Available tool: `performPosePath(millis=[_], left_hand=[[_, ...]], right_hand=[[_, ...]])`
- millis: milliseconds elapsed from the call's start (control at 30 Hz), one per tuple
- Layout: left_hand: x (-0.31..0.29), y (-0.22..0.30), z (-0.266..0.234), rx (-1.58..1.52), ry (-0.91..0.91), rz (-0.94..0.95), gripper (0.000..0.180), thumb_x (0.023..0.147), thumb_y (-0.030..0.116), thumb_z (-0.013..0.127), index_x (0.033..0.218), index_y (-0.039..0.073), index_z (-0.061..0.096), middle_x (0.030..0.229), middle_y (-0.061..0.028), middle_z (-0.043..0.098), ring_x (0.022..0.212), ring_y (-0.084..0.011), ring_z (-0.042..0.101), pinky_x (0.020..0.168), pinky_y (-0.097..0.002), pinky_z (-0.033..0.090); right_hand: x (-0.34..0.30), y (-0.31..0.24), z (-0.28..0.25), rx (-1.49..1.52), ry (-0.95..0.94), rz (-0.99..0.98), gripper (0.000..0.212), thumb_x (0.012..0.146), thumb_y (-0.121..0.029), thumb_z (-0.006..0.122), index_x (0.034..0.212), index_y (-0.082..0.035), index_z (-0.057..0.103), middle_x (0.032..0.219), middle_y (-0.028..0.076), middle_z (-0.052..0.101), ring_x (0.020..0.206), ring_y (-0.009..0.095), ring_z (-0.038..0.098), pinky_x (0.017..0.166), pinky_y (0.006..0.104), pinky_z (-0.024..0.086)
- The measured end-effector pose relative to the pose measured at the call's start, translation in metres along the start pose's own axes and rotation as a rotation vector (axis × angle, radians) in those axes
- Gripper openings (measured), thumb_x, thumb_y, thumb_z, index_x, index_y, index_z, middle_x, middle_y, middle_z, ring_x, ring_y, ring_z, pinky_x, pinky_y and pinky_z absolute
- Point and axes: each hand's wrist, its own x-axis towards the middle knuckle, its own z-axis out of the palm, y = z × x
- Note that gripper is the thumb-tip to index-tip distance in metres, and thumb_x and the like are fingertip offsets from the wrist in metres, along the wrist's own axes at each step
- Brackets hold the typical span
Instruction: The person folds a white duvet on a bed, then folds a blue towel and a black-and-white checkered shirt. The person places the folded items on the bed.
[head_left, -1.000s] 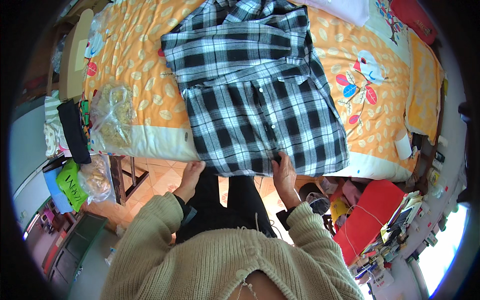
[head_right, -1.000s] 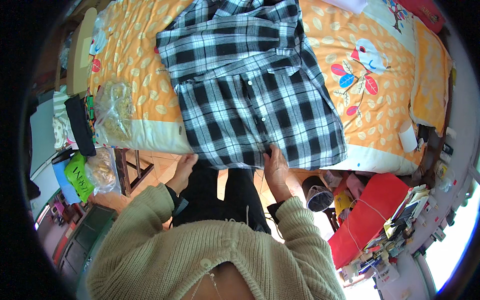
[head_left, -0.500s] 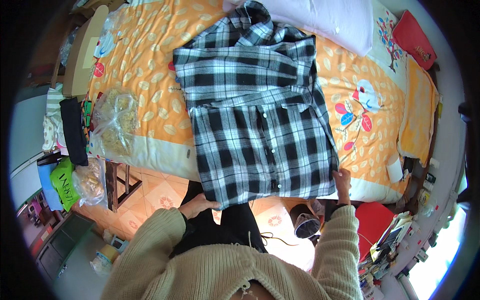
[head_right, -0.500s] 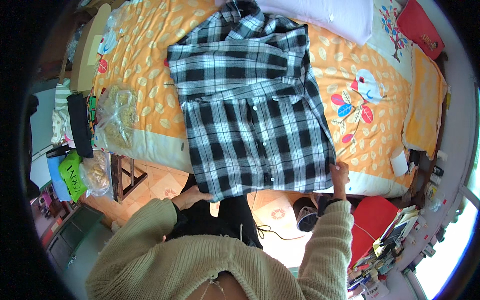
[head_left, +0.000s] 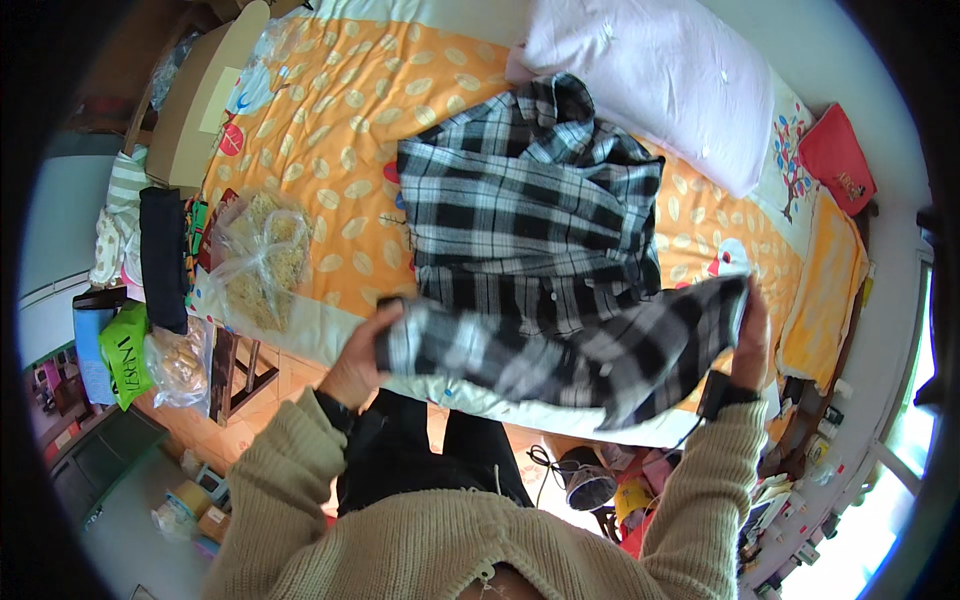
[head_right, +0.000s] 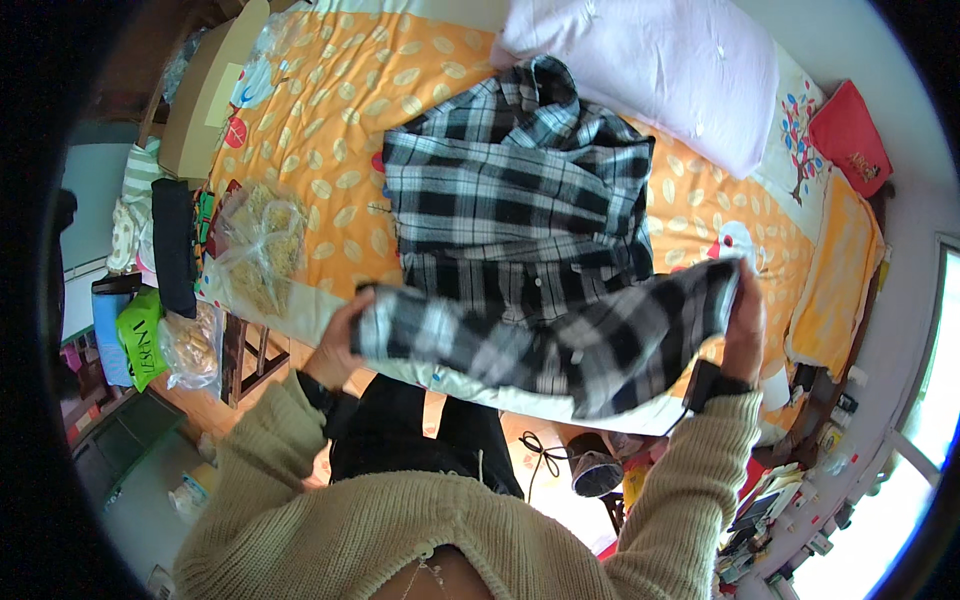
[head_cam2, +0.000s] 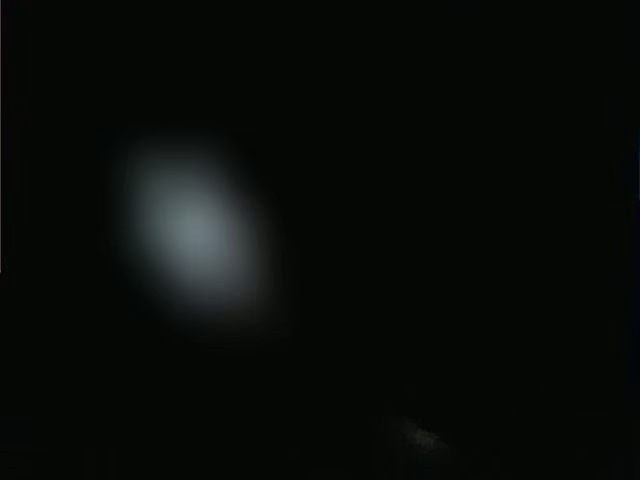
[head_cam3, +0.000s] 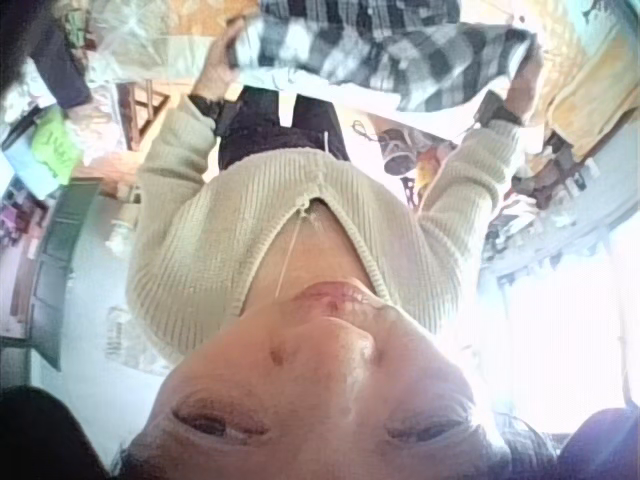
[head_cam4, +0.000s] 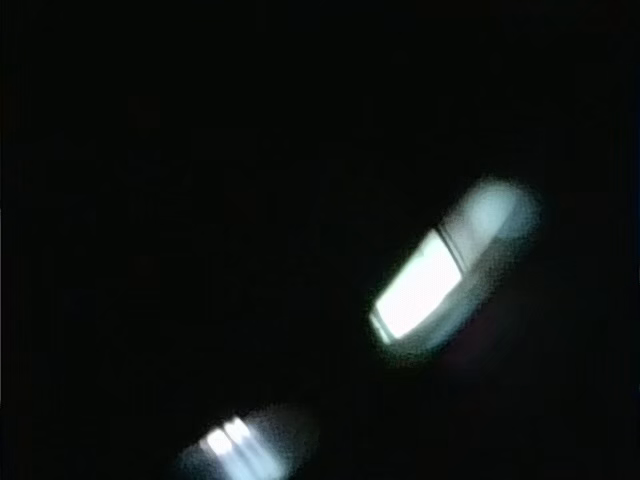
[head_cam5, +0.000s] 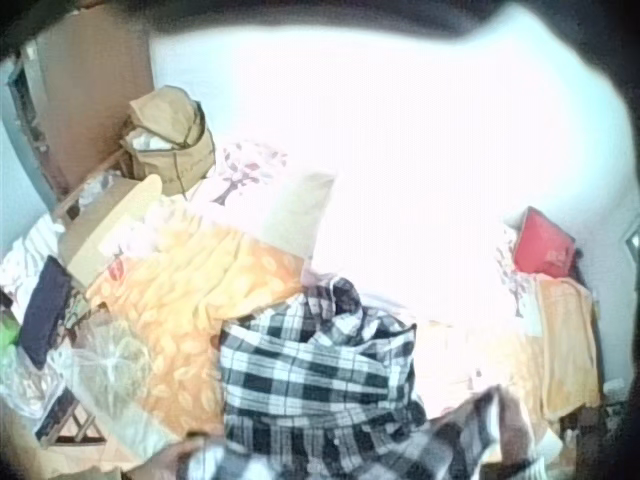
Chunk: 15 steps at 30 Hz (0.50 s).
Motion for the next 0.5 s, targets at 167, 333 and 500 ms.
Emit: performPosePath(millis=[167, 333, 500], left_hand=[[0.098, 0.111, 0.013, -0.243, -0.238, 0.298, 0.048, 0.098, 0.041, 0.045, 0.124, 0.002, 0.056, 0.123, -0.0139, 0.062, 0.113, -0.0289, 0.059, 0.102, -0.0472, 0.043], [0.136, 0.160, 0.027, -0.125, 0.106, 0.582, 0.054, 0.096, 0.044, 0.050, 0.130, 0.002, 0.046, 0.133, -0.0159, 0.051, 0.124, -0.0311, 0.048, 0.105, -0.0450, 0.038], [0.149, 0.118, -0.036, 0.573, 0.598, 0.551, 0.036, 0.093, 0.025, 0.061, 0.119, 0.003, 0.053, 0.117, -0.0072, 0.058, 0.108, -0.0179, 0.055, 0.093, -0.0311, 0.043]], right_hand=[[0.132, -0.049, 0.067, 0.268, -0.387, -0.197, 0.037, 0.101, -0.035, 0.044, 0.117, -0.005, 0.057, 0.114, 0.013, 0.064, 0.111, 0.027, 0.060, 0.089, 0.0384, 0.050], [0.194, -0.005, 0.100, -0.202, 0.222, -0.316, 0.044, 0.096, -0.029, 0.053, 0.133, -0.007, 0.040, 0.133, 0.014, 0.050, 0.118, 0.029, 0.053, 0.092, 0.0411, 0.046], [0.188, 0.082, 0.040, -1.318, 0.815, -0.418, 0.066, 0.090, -0.044, 0.061, 0.133, 0.002, 0.045, 0.130, 0.015, 0.054, 0.119, 0.029, 0.052, 0.101, 0.0382, 0.040]])
